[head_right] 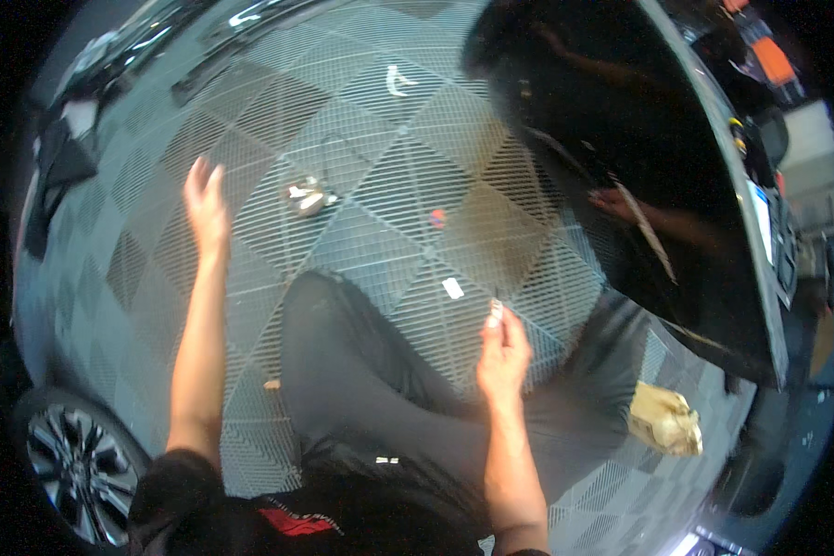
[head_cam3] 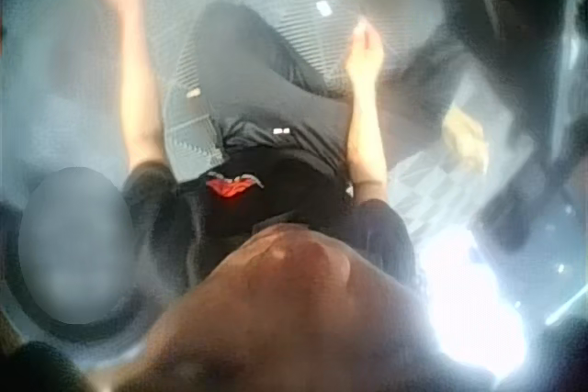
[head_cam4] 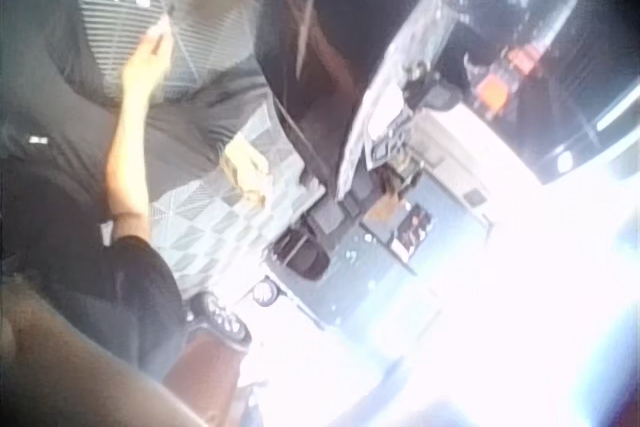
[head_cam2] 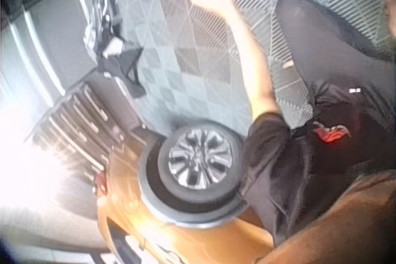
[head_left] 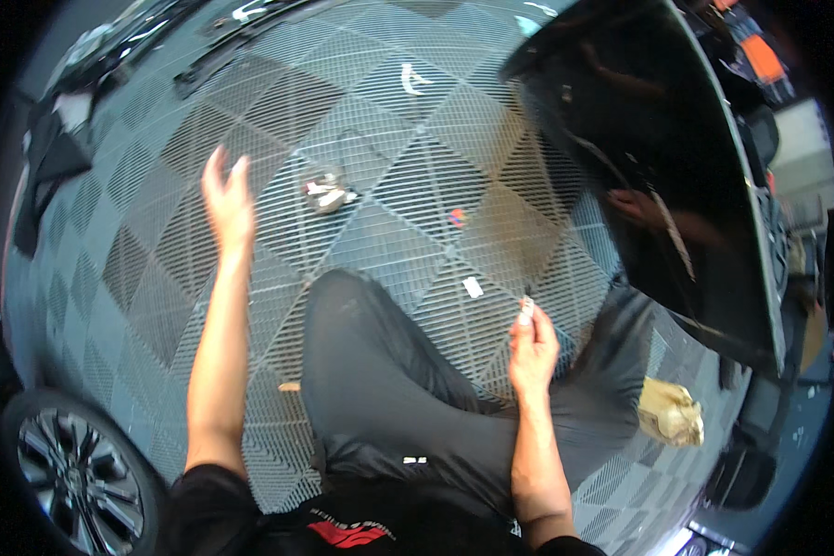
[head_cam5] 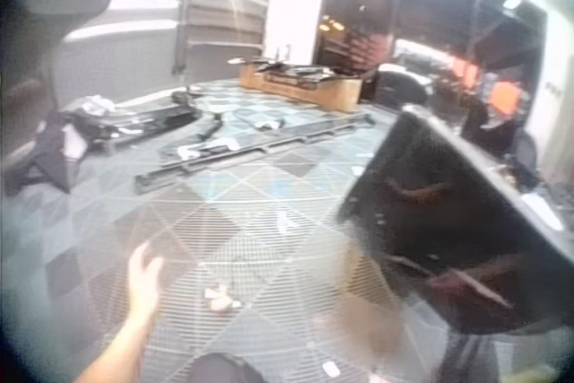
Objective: The person is sitting on the floor and repairing a black car part. They use a small tool to adjust or fix a component on the edge of the part, then use a cloth to wipe the surface.
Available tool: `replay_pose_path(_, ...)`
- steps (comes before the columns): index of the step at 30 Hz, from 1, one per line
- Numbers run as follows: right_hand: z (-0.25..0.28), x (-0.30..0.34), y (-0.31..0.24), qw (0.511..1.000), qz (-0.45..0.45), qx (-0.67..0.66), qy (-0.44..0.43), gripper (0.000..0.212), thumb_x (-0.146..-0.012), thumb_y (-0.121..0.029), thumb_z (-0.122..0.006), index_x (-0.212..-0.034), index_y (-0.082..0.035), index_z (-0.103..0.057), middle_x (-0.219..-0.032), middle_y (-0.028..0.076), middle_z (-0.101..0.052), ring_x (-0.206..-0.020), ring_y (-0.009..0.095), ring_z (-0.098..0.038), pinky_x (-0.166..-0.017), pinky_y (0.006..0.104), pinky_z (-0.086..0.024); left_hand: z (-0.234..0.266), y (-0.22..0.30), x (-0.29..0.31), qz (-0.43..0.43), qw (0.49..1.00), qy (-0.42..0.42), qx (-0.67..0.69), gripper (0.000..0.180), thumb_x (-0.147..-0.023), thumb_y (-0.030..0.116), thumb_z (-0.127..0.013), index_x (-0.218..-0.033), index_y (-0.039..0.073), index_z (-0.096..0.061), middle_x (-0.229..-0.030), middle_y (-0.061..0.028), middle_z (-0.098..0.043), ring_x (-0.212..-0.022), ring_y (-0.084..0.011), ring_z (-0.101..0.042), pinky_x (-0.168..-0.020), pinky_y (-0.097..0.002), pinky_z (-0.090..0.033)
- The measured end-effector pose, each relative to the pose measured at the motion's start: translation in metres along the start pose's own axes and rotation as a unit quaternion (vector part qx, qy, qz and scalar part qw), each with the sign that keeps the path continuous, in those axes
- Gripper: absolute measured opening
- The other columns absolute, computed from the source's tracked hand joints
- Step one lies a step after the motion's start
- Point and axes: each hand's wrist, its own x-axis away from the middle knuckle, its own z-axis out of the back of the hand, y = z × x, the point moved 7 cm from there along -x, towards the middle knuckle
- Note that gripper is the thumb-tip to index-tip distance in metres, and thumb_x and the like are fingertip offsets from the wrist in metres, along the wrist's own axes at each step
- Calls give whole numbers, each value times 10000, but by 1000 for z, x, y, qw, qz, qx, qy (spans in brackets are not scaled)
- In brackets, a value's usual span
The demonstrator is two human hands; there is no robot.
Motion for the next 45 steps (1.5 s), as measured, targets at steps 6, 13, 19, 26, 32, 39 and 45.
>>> replay_pose_path(6,-30,-22,-40,995,78,55,-24,402,-1059,-281,-632,-1371,-26,-640,-875,-17,-632,-683,19,-499,-606,183,-415,164,-163,117,139,984,58,-94,524,-1051,215,-614,-1485,-36,-464,-1515,-199,-503,-1418,-291,-468,-1204,-404,-343)
replay_pose_path(13,-46,-29,-91,993,74,-22,-93,375,-1084,-174,-574,-1427,-22,-578,-913,15,-647,-708,56,-559,-634,198,-479,117,-98,148,132,988,62,54,238,-1069,187,-597,-1184,3,-695,-1150,-82,-736,-1079,-165,-680,-958,-296,-516)
replay_pose_path(19,-30,-24,-133,990,118,11,-69,438,-1064,-214,-624,-1440,4,-576,-935,14,-660,-741,46,-557,-645,189,-465,10,67,122,116,973,-48,196,277,-1065,211,-601,-1194,-11,-705,-1134,-106,-741,-1038,-180,-701,-927,-331,-543)
replay_pose_path(26,8,-37,-145,975,219,-35,-4,318,-1094,-161,-538,-1332,41,-595,-943,38,-680,-829,101,-630,-759,251,-534,-139,170,155,94,851,-329,399,208,-1033,112,-638,-1168,-28,-710,-1092,-81,-735,-1022,-142,-673,-931,-295,-536)
replay_pose_path(32,-6,-59,-159,967,250,-12,46,349,-1086,-163,-561,-1367,44,-575,-1023,77,-722,-907,119,-669,-824,257,-549,-207,226,195,33,812,-407,418,198,-1012,96,-652,-1137,-41,-722,-1015,-84,-684,-919,-147,-683,-810,-286,-557)
replay_pose_path(39,-25,-88,-160,956,288,-13,57,365,-1085,-149,-569,-1390,52,-587,-1300,128,-663,-1160,188,-646,-1006,319,-521,-232,233,193,-13,829,-352,434,234,-929,108,-747,-1117,-31,-732,-1043,-115,-702,-940,-184,-698,-833,-306,-571)
replay_pose_path(45,-31,-98,-147,956,258,-137,6,422,-1110,-269,-519,-1354,67,-594,-1263,133,-665,-1134,209,-644,-1002,344,-511,-234,239,192,-85,865,-307,388,278,-849,116,-811,-1090,-8,-753,-1023,-101,-710,-918,-186,-688,-798,-295,-561)
